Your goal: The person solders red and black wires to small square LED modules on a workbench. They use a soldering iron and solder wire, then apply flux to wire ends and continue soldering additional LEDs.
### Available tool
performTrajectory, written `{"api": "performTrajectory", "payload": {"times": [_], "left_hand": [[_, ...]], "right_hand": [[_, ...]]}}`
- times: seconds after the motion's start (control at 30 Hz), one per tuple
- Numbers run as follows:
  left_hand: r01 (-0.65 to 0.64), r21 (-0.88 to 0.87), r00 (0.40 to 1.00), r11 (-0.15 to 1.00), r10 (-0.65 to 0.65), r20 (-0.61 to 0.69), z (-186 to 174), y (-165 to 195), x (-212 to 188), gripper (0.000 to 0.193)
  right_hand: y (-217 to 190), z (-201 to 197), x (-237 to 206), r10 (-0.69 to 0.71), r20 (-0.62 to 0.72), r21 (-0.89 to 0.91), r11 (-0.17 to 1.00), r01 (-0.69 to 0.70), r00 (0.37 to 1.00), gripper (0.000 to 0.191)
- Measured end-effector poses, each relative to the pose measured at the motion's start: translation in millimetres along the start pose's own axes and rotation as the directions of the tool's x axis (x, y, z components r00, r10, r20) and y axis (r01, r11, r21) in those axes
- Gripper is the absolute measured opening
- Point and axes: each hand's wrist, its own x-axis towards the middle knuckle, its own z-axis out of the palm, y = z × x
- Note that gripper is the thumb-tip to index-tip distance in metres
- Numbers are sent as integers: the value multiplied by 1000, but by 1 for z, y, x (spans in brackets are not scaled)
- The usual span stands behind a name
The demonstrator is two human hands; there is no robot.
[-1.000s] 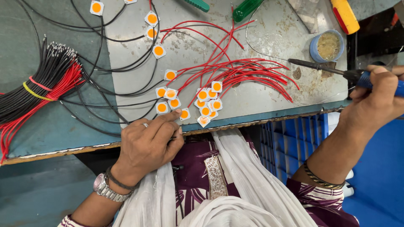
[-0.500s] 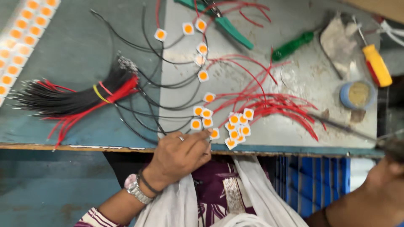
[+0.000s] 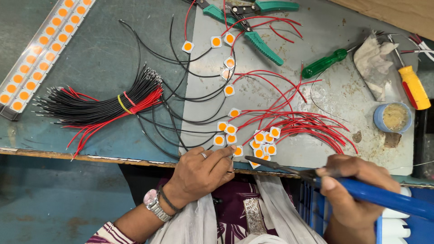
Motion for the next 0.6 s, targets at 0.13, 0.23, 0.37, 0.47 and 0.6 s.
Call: {"api": "performTrajectory", "payload": {"times": [0.13, 0.23, 0.37, 0.47, 0.6], "left_hand": [[9, 1, 1000, 1000, -9, 3, -1, 1, 2, 22], [9, -2, 1000, 1000, -9, -5, -2, 1, 2, 21], [14, 5, 1000, 1000, -14, -12, -2, 1, 1, 20], [18, 8, 1000, 1000, -18, 3, -2, 1, 0, 22], [22, -12, 999, 1000, -22, 35, -3, 0, -1, 23]], "right_hand": [[-1, 14, 6, -17, 110, -117, 993, 30, 994, 17], [0, 20, 10, -39, 157, -138, 989, 61, 987, 21], [-1, 25, 11, 2, 169, -187, 982, 30, 986, 21], [-4, 27, 13, -2, 186, -194, 980, 39, 983, 19], [-10, 29, 16, -50, 233, -210, 972, 101, 971, 15]]}}
